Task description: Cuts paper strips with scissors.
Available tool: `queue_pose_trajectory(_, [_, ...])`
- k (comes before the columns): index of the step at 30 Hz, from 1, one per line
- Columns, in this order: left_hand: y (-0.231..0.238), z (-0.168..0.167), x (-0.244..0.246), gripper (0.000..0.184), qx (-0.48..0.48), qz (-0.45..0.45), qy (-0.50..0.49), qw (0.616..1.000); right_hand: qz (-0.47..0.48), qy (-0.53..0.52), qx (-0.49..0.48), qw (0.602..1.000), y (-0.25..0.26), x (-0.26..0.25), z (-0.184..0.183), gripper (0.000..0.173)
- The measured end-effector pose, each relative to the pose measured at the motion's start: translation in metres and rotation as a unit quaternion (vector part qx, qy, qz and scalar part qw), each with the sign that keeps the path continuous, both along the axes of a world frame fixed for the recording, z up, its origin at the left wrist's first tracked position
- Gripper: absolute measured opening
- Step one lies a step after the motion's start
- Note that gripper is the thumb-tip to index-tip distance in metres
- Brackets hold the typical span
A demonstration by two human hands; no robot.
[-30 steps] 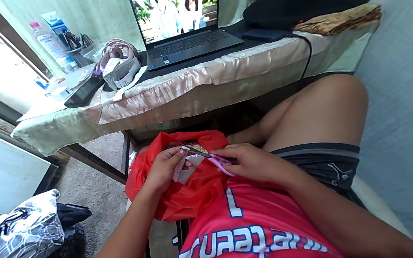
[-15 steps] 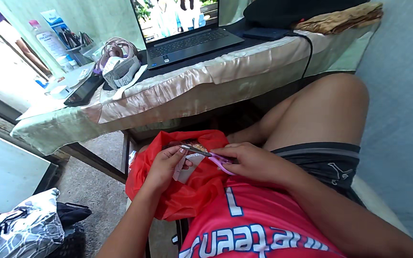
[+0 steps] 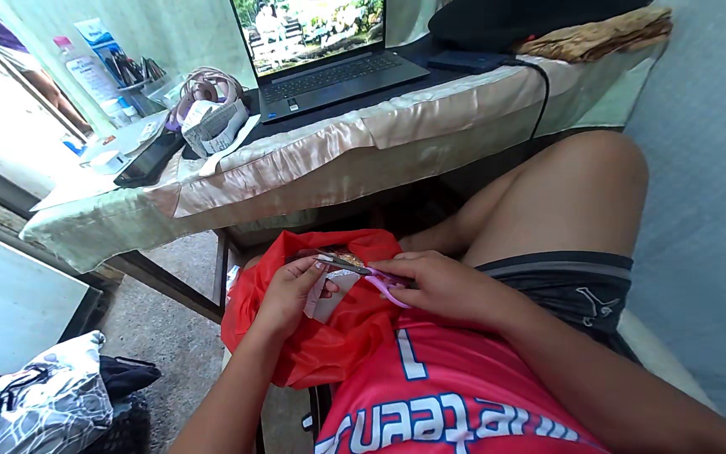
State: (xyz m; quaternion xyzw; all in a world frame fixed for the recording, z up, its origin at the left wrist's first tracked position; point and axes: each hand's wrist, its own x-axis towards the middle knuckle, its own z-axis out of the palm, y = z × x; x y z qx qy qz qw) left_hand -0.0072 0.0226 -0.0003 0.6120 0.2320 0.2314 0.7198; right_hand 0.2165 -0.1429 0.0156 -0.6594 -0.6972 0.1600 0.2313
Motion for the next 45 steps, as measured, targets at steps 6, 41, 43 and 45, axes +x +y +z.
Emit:
queue_pose_trajectory(6, [-0.001, 0.003, 0.001, 0.030, 0.010, -0.001, 0.016, 1.000, -0.014, -0.009, 0.019, 1.000, 0.002, 0.000, -0.003, 0.037])
queue_pose_trajectory(41, [0.003, -0.002, -0.004, 0.037, 0.144, -0.027, -0.023, 0.989, -0.026, 0.196, 0.009, 0.980, 0.004, -0.001, -0.004, 0.039])
queue_pose_trajectory(43, [0.005, -0.004, -0.003, 0.033, 0.161, -0.016, -0.037, 0.986, -0.025, 0.196, 0.005, 0.980, 0.003, 0.001, -0.003, 0.039])
queue_pose_trajectory(45, [0.006, -0.006, -0.003, 0.032, 0.180, 0.001, -0.052, 0.982, -0.020, 0.193, -0.004, 0.981, 0.003, 0.003, -0.003, 0.039])
